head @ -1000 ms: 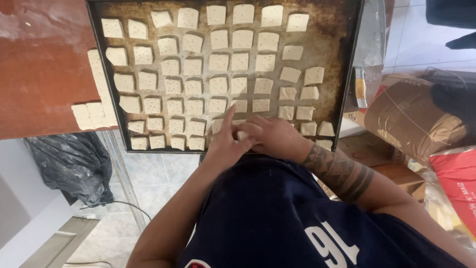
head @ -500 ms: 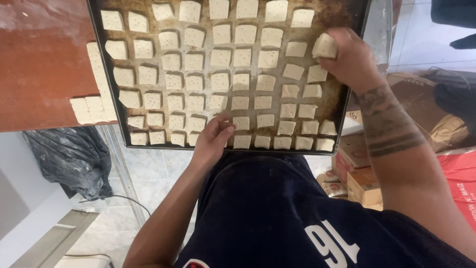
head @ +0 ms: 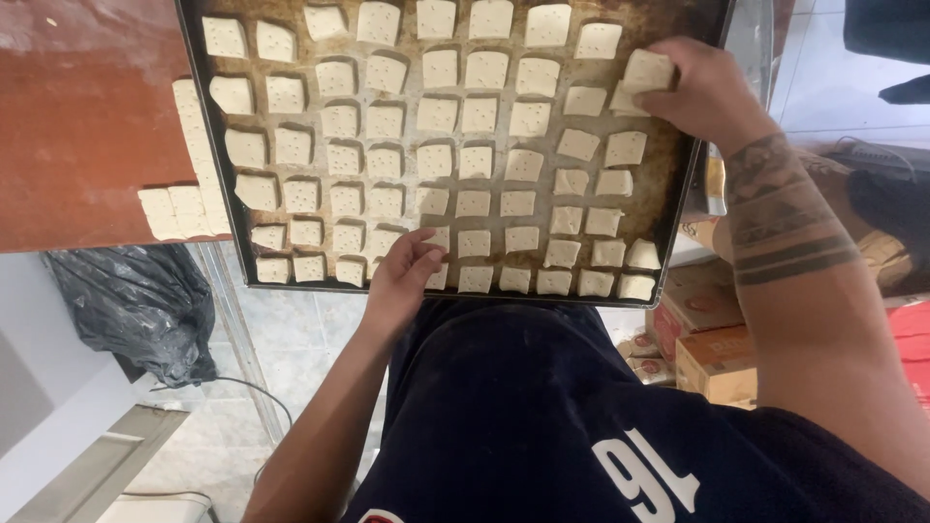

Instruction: Placing small pieces of dough onto a baking tray in an organized manner.

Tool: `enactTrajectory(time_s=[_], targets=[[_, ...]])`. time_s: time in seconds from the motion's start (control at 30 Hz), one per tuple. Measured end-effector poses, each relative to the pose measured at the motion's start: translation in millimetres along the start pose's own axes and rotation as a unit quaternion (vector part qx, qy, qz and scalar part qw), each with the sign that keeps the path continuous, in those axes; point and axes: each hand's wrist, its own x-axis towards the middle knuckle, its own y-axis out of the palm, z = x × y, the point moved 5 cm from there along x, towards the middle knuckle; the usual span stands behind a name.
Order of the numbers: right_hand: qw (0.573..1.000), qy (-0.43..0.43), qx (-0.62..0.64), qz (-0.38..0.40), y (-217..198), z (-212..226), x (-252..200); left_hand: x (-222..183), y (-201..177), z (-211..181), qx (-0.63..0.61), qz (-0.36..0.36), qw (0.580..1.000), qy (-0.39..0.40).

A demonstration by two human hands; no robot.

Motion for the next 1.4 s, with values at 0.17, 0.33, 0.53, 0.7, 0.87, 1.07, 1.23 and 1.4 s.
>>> enactTrajectory(time_s=[0.17, 0.33, 0.53, 0.7, 0.87, 1.07, 1.23, 1.4], targets=[[0.999, -0.006, -0.006, -0.049, -3, -5, -6, 4, -3, 3, 0.024, 0.000, 1.000, 0.007], [0.989, -0.082, -0.054, -0.110, -3, -16, 2, 10, 0, 12, 0.008, -0.002, 1.000, 0.009], [0.985, -0.117, -0.039, -0.121, -16, 6, 8, 8, 2, 0, -0.007, -0.004, 1.000, 0.014], [0.986, -0.097, -0.072, -0.118, -16, 1, 5, 11, 0, 0, 0.005, -0.009, 1.000, 0.021], [0.981, -0.135, -0.081, -0.112, -14, 1, 9, 8, 3, -1, 0.003, -0.005, 1.000, -0.009], [0.983, -0.072, -0.135, -0.104, -15, 1, 17, 10, 4, 0, 0.012, -0.011, 1.000, -0.011], [0.997, -0.009, -0.047, -0.065, -22, 13, 1, 7, -2, -2, 0.013, -0.013, 1.000, -0.013], [0.987, -0.027, -0.071, -0.139, -34, 3, -49, 19, -4, 17, -0.001, -0.026, 1.000, 0.013]])
